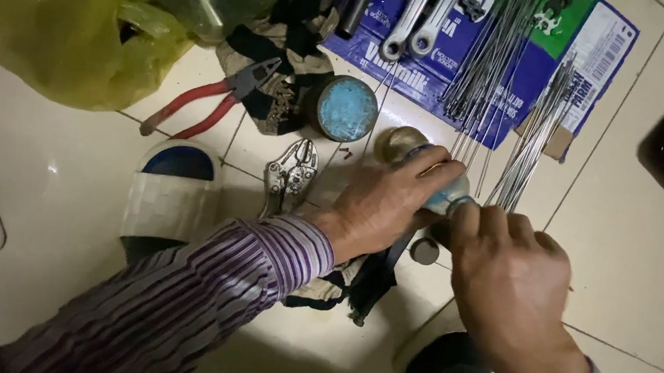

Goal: The person sits on the floor and organizes tools and parts, including pliers, a small container, and a metal rod. They handle a small metal component, apply a substance from a bottle, and insert the rod into the component.

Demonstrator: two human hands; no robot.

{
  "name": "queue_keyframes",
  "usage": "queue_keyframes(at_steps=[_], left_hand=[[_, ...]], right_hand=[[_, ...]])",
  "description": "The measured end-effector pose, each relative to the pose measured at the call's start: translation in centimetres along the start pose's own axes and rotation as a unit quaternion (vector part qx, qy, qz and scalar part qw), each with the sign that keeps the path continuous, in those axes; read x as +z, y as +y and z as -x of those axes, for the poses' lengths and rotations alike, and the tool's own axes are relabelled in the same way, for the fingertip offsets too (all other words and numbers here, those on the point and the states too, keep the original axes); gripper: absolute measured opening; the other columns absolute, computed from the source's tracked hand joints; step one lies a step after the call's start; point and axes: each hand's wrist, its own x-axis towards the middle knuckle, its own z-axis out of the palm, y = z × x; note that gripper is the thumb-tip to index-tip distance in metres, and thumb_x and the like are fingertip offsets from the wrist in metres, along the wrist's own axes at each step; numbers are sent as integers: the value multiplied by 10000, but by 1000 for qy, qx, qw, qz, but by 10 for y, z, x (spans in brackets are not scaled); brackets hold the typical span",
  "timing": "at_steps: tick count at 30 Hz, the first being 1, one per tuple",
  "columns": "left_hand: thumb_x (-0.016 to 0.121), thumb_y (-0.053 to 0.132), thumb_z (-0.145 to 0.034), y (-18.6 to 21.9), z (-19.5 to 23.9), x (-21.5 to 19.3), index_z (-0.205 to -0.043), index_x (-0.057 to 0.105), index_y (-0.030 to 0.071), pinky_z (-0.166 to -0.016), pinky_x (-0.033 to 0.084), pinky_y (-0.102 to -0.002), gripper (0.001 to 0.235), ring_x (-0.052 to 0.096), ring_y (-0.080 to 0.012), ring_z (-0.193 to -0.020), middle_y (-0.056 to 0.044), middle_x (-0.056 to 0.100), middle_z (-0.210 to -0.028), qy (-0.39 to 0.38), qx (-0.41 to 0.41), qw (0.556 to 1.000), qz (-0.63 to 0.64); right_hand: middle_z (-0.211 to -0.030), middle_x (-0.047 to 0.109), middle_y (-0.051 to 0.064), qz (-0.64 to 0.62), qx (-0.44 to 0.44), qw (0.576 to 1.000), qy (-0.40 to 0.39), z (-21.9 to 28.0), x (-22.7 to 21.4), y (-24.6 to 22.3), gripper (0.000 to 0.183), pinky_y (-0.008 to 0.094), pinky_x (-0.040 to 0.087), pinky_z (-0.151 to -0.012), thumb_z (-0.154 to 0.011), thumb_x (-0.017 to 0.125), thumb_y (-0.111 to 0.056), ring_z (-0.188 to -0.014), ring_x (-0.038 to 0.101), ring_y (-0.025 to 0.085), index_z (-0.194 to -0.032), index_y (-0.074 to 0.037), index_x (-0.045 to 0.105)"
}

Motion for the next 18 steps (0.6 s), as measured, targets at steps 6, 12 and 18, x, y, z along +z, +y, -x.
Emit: queue_keyframes(at_steps=[6,12,18], left_hand=[[884,216,-722,-12,-9,3,-1332,544,170,-1034,479,-492,699,556,-287,-1193,-1,559,-1316,20,-31,998,41],[786,162,-819,-16,-16,-17,-1422,460,39,-918,592,-395,696,646,-268,-1082,-131,554,-1366,-17,-65,991,115],[752,192,-850,-20,-16,-24,-1460,420,56,-945,578,-397,707,665,-258,-1081,-130,496,-1468,-34,-108,983,143]], right_hand=[[-879,683,-47,99,10,991,-91,19,-47,33,173,228,504,-550,-902,685,-202,-680,671,85,-1072,-235,697],[-1078,742,32,61,115,984,-122,54,-69,50,246,326,606,-943,-919,739,-138,-1018,727,170,-1155,-208,725],[-1020,724,137,-62,172,982,-47,63,-70,51,130,338,584,-753,-1000,810,61,-866,687,217,-1043,-59,788]])
